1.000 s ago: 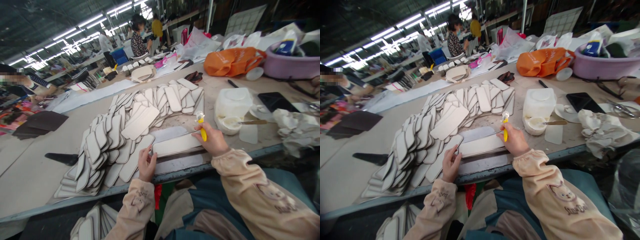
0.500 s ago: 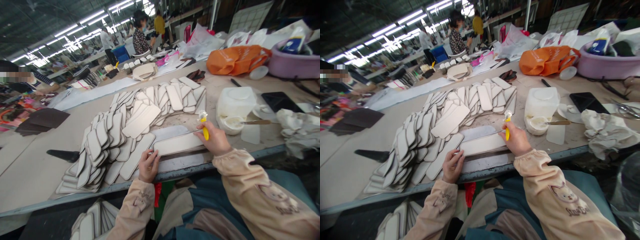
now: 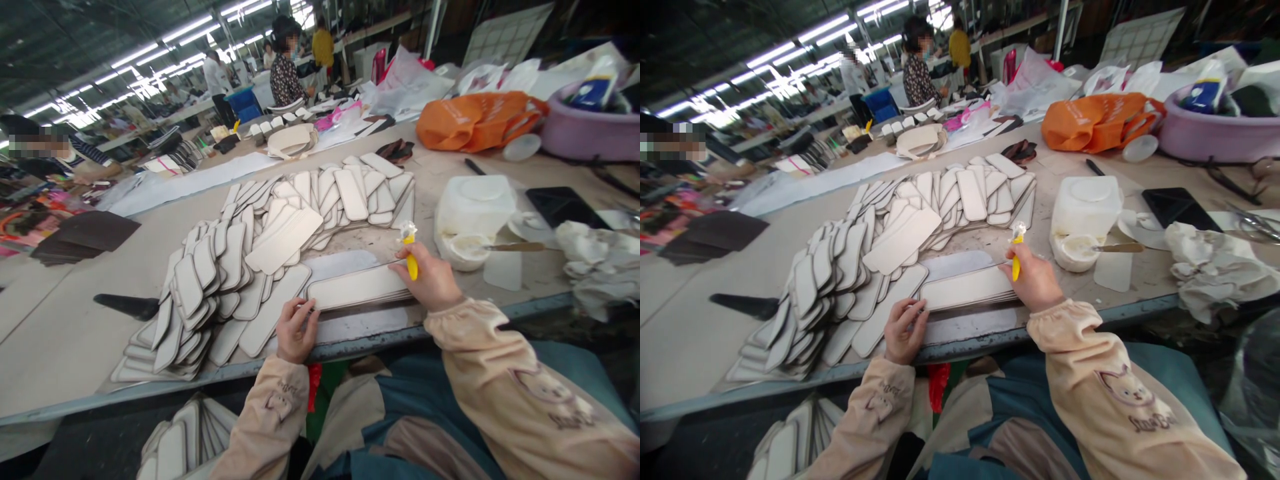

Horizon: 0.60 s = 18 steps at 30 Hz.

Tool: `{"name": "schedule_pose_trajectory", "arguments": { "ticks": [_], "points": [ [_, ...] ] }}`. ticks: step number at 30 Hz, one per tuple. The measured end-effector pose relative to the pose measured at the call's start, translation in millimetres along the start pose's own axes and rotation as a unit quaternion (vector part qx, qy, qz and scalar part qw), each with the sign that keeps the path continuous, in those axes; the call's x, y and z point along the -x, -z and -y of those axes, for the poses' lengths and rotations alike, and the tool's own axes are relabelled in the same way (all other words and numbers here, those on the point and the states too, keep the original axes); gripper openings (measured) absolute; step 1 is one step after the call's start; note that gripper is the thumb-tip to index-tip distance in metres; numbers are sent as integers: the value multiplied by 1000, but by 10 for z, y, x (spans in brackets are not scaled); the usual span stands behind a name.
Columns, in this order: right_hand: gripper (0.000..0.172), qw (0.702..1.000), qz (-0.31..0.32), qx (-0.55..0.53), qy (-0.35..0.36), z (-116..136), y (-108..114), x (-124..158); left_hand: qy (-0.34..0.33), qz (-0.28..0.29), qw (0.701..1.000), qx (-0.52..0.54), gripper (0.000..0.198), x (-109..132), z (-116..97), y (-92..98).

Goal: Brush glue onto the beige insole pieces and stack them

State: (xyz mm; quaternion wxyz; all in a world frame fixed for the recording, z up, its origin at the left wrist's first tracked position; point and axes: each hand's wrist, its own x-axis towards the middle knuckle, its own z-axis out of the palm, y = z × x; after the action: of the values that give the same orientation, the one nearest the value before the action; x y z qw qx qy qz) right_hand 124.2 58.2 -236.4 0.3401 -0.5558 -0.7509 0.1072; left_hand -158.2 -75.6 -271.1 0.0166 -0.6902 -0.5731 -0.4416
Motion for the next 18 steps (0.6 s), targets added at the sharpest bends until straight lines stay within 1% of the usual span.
{"name": "schedule_pose_trajectory", "arguments": {
  "ticks": [6,12,15,18],
  "points": [
    [23,1000,1,15,-3,-31,-17,-4,-8,2,1000,-10,31,15,-3,-7],
    [22,1000,-1,26,0,-62,-49,-4,-12,9,999,-43,29,26,-20,-13],
    [20,1000,-3,18,-8,-59,-10,-5,-25,1,998,-59,30,18,-23,-25],
    [22,1000,-3,-1,-24,-64,54,-7,-42,-6,996,-76,29,5,-6,-43]
  ]
}}
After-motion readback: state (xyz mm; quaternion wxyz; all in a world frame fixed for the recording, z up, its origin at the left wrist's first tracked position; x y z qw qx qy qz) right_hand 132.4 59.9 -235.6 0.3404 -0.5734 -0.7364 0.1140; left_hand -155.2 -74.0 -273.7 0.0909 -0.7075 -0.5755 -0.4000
